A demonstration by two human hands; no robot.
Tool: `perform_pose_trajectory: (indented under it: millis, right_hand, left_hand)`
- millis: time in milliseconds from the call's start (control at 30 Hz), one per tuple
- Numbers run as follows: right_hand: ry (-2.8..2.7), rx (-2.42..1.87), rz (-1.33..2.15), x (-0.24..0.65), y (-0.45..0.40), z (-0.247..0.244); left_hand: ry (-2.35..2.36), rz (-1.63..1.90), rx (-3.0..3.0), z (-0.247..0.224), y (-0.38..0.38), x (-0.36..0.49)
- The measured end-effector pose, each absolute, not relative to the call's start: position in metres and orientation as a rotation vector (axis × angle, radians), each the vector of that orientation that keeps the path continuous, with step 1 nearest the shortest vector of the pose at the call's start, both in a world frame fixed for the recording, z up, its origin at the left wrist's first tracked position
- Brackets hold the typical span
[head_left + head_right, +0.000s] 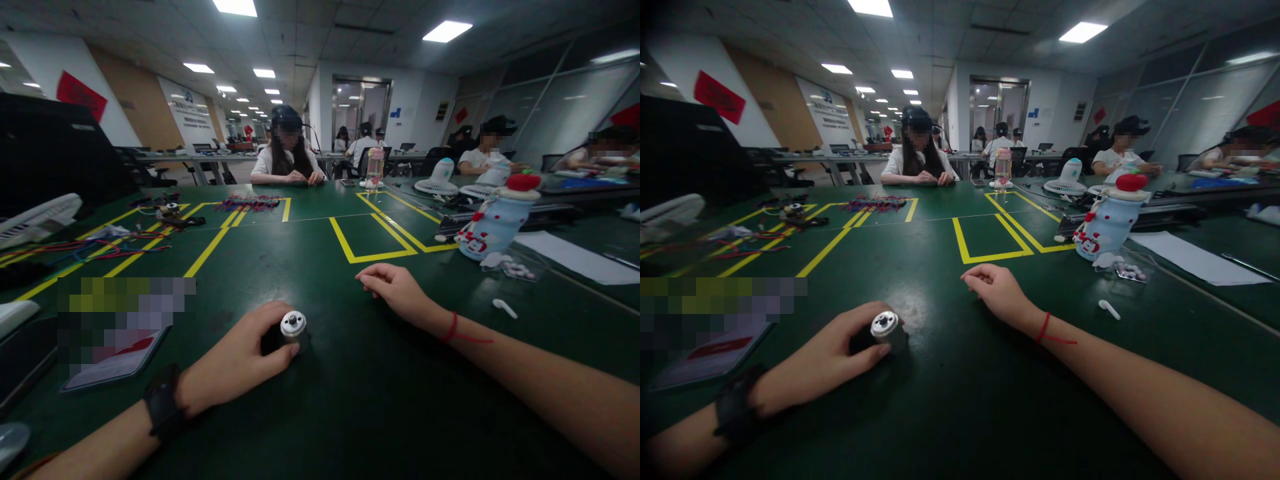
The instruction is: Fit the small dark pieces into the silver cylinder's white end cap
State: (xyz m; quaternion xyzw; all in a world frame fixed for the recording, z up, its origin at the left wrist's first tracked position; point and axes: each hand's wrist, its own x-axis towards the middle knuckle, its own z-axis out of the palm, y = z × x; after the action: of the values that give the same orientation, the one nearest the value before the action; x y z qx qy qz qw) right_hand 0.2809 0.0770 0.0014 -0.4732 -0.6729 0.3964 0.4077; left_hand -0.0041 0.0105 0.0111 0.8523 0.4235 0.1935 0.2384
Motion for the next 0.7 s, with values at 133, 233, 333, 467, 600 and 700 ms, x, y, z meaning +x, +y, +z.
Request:
perform_pose_trajectory:
  millis: [133,233,333,467,600,700]
  right_hand:
    - [-1.784,-1.213,0.947,0.279,0.073,0.002]
    - [-1.927,-1.212,0.879,0.274,0.067,0.002]
    - [-2.038,-1.113,0.885,0.261,0.053,0.007]
    - [-2.054,-0.935,0.875,0.236,0.032,0.016]
    - [-2.044,-0.893,0.828,0.219,0.024,0.021]
    - [-1.982,-0.890,0.831,0.219,0.026,0.023]
  left_hand:
    - [1.163,0.615,2.253,0.011,0.007,-0.003]
    - [1.160,0.637,2.229,0.011,0.007,-0.001]
    - [1.142,0.641,2.244,0.011,0.009,0.002]
    - [1.086,0.610,2.317,0.010,0.011,0.006]
    - [1.106,0.567,2.392,0.009,0.011,0.009]
    - [1.110,0.559,2.422,0.010,0.010,0.009]
